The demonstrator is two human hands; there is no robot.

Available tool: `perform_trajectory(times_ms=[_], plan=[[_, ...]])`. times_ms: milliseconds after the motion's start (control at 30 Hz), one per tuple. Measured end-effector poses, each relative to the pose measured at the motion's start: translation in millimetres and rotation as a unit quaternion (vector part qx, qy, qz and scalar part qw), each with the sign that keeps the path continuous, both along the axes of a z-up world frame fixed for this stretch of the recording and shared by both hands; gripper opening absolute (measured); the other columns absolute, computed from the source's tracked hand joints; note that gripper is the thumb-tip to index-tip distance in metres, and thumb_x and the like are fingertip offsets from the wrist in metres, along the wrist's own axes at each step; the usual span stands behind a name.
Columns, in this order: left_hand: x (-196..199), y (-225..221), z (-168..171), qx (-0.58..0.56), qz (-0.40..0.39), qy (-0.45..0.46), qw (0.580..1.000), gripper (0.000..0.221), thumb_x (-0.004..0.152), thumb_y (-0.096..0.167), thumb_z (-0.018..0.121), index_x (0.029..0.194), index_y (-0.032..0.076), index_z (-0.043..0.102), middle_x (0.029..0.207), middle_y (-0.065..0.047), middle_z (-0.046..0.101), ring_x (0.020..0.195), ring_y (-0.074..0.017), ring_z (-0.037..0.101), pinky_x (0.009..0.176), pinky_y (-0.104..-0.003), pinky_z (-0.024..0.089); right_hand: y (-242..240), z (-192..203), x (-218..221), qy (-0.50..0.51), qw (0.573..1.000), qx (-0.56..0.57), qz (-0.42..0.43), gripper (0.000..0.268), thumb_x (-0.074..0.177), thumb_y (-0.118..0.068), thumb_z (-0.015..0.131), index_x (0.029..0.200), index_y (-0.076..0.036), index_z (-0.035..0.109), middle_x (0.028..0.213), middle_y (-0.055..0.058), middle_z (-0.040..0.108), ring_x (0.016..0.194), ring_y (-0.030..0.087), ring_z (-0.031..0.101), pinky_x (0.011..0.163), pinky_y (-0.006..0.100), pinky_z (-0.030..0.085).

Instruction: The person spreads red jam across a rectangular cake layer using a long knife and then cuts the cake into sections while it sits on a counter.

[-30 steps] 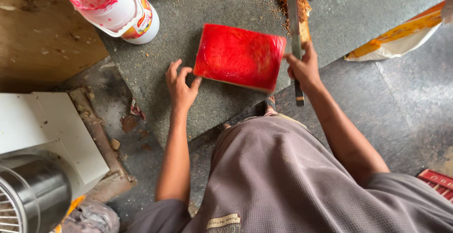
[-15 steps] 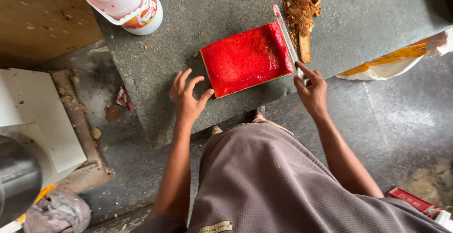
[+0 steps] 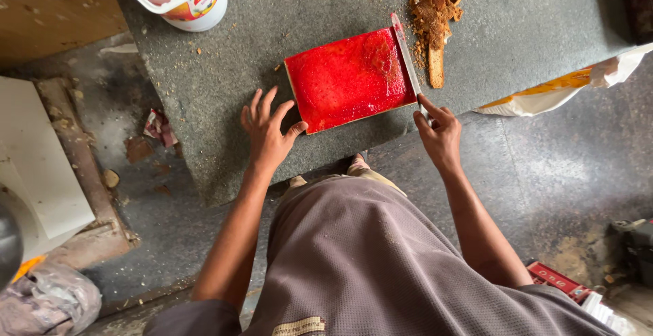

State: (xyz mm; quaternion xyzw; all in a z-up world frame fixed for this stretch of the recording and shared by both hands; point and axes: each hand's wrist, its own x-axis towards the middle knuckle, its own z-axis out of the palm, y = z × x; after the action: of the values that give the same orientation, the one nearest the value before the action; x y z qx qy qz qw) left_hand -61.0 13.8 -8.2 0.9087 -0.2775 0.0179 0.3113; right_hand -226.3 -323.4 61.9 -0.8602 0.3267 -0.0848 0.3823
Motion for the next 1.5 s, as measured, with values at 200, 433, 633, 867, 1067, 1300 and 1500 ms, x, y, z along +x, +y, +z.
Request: perform_trajectory(times_ms=[200,433,633,867,1067,1300,1500], plan=[[3.5,7.2,8.0,-0.035,-0.023,0.002,0.999,0.069,0.091,0.072,0.058,0.127,0.015,0.073,0.155,-0.013,0.047,0.150,-0.0389,0.031,0.115,-0.070,0.019,28.8,-7.7,-0.8,0.003,0.999,-0.045,0.020,0.042,0.098,-0.017,0.072,0.139,-0.017,0.069,0.085,0.002,0.056,0.063,0.009,0.042,0.053,0.030,0.038],[20.4,33.1,12.0,-0.098,-0.046,0.024,0.994,0.052,0.101,0.053,0.064,0.129,0.010,0.071,0.152,-0.007,0.056,0.149,-0.0302,0.043,0.119,-0.058,0.029,100.6,4.7,10.7,-0.031,0.995,-0.086,0.045,0.041,0.096,-0.015,0.072,0.137,-0.013,0.070,0.084,0.003,0.056,0.063,0.010,0.048,0.055,0.030,0.043],[17.3,34.3,19.5,-0.081,-0.037,-0.028,0.996,0.043,0.101,0.045,0.067,0.125,0.009,0.069,0.146,-0.008,0.058,0.142,-0.0293,0.047,0.113,-0.056,0.030,161.5,8.6,20.6,-0.031,0.986,-0.130,0.103,0.041,0.097,-0.013,0.072,0.138,-0.010,0.069,0.082,0.006,0.056,0.063,0.015,0.050,0.054,0.035,0.044],[16.5,40.0,16.6,-0.113,-0.043,-0.035,0.992,0.033,0.102,0.034,0.068,0.123,0.009,0.069,0.147,-0.008,0.058,0.143,-0.0288,0.046,0.113,-0.053,0.035,103.6,-18.6,-1.5,-0.011,0.945,-0.319,0.072,0.030,0.100,-0.011,0.069,0.130,-0.013,0.075,0.088,0.010,0.059,0.065,0.021,0.058,0.056,0.039,0.050],[15.8,41.3,16.0,-0.124,-0.041,-0.030,0.991,0.029,0.101,0.029,0.069,0.121,0.008,0.069,0.146,-0.010,0.058,0.142,-0.0296,0.046,0.111,-0.053,0.035,22.4,-11.1,-17.2,-0.034,0.988,-0.148,-0.043,0.046,0.095,-0.017,0.074,0.141,-0.014,0.069,0.085,0.004,0.070,0.067,0.011,0.060,0.061,0.035,0.052],[14.9,41.1,14.9,-0.125,-0.043,-0.037,0.990,0.027,0.101,0.028,0.068,0.121,0.008,0.069,0.146,-0.009,0.058,0.143,-0.0285,0.046,0.112,-0.053,0.034,95.4,-15.2,0.0,-0.002,0.994,-0.110,-0.014,0.045,0.095,-0.008,0.075,0.139,-0.013,0.069,0.084,0.004,0.065,0.061,0.006,0.050,0.048,0.024,0.041],[15.1,40.6,14.0,-0.119,-0.040,-0.039,0.991,0.024,0.105,0.024,0.063,0.122,0.008,0.068,0.144,-0.010,0.060,0.140,-0.0297,0.048,0.112,-0.052,0.035,186.8,-1.0,15.2,0.029,0.996,-0.085,0.027,0.041,0.097,-0.010,0.070,0.138,-0.012,0.067,0.090,0.003,0.060,0.059,0.011,0.049,0.045,0.030,0.042]])
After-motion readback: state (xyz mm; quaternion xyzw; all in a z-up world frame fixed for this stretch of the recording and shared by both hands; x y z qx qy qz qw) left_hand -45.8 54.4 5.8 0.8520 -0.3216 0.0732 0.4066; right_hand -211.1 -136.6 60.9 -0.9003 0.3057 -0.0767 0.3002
